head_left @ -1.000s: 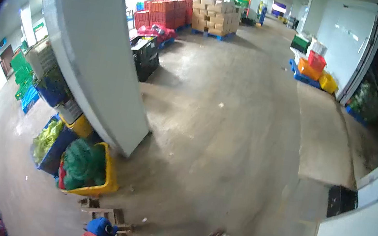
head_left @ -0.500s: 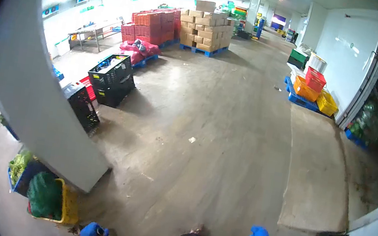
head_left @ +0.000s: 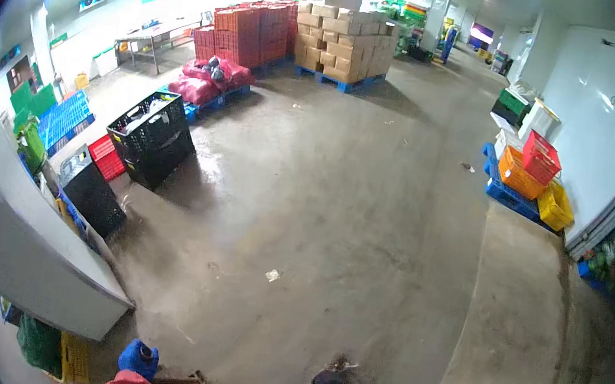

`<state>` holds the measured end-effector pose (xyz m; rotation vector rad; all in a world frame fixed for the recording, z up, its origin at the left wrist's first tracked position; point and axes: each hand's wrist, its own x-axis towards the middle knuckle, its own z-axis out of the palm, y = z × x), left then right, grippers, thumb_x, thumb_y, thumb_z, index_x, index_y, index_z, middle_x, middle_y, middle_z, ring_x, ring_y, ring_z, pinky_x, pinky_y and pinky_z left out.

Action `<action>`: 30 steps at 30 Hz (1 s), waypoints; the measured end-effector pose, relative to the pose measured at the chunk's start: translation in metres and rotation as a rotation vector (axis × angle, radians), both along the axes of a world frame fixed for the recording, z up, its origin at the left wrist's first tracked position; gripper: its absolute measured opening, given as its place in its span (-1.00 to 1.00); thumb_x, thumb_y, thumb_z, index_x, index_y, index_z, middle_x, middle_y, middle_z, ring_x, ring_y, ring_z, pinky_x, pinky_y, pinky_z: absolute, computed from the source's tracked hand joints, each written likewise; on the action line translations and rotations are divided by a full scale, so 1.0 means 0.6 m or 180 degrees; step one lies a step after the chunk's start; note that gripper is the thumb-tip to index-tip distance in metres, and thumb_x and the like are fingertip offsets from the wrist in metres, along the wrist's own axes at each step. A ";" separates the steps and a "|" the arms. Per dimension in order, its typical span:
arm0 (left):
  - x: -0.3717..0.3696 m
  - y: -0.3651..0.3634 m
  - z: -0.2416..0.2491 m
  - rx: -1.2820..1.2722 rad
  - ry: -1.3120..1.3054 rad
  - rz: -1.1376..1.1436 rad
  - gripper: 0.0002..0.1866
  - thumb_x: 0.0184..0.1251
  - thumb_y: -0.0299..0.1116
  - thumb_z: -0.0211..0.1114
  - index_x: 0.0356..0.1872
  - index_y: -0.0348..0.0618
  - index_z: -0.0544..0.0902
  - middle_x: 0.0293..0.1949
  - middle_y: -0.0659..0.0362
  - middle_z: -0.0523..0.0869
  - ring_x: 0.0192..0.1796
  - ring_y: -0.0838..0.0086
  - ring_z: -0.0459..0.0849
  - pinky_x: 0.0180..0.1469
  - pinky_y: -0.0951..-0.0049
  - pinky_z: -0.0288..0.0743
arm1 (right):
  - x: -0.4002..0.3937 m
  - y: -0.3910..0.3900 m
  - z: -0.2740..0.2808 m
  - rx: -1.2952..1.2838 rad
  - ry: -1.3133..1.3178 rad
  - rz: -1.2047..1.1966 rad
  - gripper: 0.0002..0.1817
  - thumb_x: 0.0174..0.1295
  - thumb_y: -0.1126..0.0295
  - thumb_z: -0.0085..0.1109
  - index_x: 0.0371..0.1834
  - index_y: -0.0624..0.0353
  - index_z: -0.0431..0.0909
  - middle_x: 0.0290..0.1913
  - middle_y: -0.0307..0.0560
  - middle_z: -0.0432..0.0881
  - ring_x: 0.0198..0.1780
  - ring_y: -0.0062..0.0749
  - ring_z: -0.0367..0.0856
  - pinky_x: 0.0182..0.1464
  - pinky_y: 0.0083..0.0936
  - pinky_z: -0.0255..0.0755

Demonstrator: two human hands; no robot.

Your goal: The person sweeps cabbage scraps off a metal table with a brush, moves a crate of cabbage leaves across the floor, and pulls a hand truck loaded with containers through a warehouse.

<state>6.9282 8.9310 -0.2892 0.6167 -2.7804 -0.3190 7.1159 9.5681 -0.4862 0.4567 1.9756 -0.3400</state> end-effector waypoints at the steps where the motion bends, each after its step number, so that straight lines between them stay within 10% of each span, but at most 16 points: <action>1: -0.053 0.037 -0.004 -0.0039 0.0158 -0.0022 -0.72 -0.11 -0.22 0.38 -0.63 -0.08 0.43 -0.65 0.06 0.51 -0.56 0.14 0.53 -0.46 0.27 0.42 | -0.058 0.047 -0.012 -0.0008 -0.0010 0.0072 -0.49 -0.08 -0.07 0.19 -0.10 -0.03 0.56 -0.13 -0.06 0.62 -0.16 -0.11 0.60 -0.11 -0.22 0.47; 6: -0.280 0.178 -0.027 -0.0065 -0.0285 0.0216 -0.67 -0.18 -0.15 0.41 -0.68 -0.05 0.43 -0.66 0.06 0.52 -0.54 0.08 0.55 -0.46 0.16 0.42 | -0.453 0.312 -0.114 -0.0018 0.0436 0.1839 -0.45 -0.10 -0.10 0.18 -0.08 -0.03 0.56 -0.12 -0.06 0.62 -0.14 -0.10 0.59 -0.08 -0.21 0.46; 11: -0.530 0.316 -0.026 0.0045 -0.1015 0.0362 -0.64 0.07 0.04 0.23 -0.49 -0.07 0.55 -0.45 -0.04 0.62 -0.35 0.04 0.57 -0.29 0.13 0.44 | -1.038 0.420 0.088 0.0205 0.1464 0.1680 -0.60 0.00 0.04 0.18 -0.24 0.12 0.56 -0.13 0.03 0.60 -0.14 -0.12 0.59 -0.14 -0.22 0.46; 13: -0.644 0.372 -0.010 0.0007 -0.1024 0.0429 -0.61 0.10 0.06 0.18 -0.47 -0.10 0.56 -0.44 -0.04 0.62 -0.33 0.04 0.59 -0.27 0.13 0.45 | -1.216 0.487 0.062 -0.0237 0.1683 0.0251 -0.61 -0.01 0.06 0.19 -0.25 0.12 0.56 -0.17 0.07 0.61 -0.16 -0.10 0.59 -0.16 -0.21 0.46; 17: -0.890 0.408 -0.050 -0.0159 -0.1179 0.0437 -0.54 0.18 0.10 0.07 -0.30 -0.14 0.57 -0.30 -0.04 0.66 -0.23 0.06 0.61 -0.18 0.14 0.47 | -1.434 0.572 0.047 -0.0437 0.1760 0.0076 -0.63 -0.06 0.09 0.23 -0.27 0.11 0.56 -0.27 0.10 0.61 -0.23 -0.06 0.60 -0.22 -0.19 0.46; 19: -1.000 0.457 -0.063 -0.0135 0.0157 0.0627 -0.70 -0.15 -0.21 0.40 -0.65 -0.07 0.42 -0.69 0.08 0.50 -0.58 0.13 0.54 -0.51 0.24 0.39 | -1.489 0.577 0.107 -0.0129 0.1149 0.2082 -0.62 -0.09 0.15 0.25 -0.23 0.13 0.57 -0.11 0.05 0.59 -0.05 0.03 0.54 -0.05 -0.13 0.43; 24: -1.273 0.524 -0.062 -0.0140 -0.0841 0.0792 -0.62 0.07 0.04 0.16 -0.35 -0.10 0.51 -0.40 0.02 0.60 -0.34 0.10 0.58 -0.28 0.20 0.45 | -1.463 0.849 -0.276 -0.0385 0.1155 0.1634 -0.54 0.00 0.01 0.17 -0.06 -0.01 0.52 -0.10 0.05 0.60 -0.22 -0.07 0.60 -0.20 -0.23 0.48; 26: -1.393 0.567 -0.061 0.0042 -0.1808 0.1058 -0.46 0.18 0.20 0.01 -0.14 -0.07 0.54 -0.22 0.00 0.66 -0.18 0.07 0.61 -0.15 0.15 0.48 | -1.606 0.776 -0.036 -0.0213 0.0054 0.0891 -0.54 -0.01 0.00 0.16 -0.08 -0.02 0.53 -0.12 0.04 0.60 -0.23 -0.08 0.60 -0.21 -0.24 0.48; 30: -1.606 0.684 -0.051 -0.0164 -0.1826 0.1285 -0.42 0.17 0.26 -0.09 -0.17 -0.04 0.56 -0.21 0.00 0.65 -0.15 0.10 0.61 -0.14 0.16 0.47 | -1.869 0.862 -0.031 -0.0153 -0.0074 0.0908 -0.54 -0.01 -0.04 0.15 -0.11 -0.02 0.55 -0.15 0.02 0.61 -0.26 -0.09 0.60 -0.24 -0.27 0.48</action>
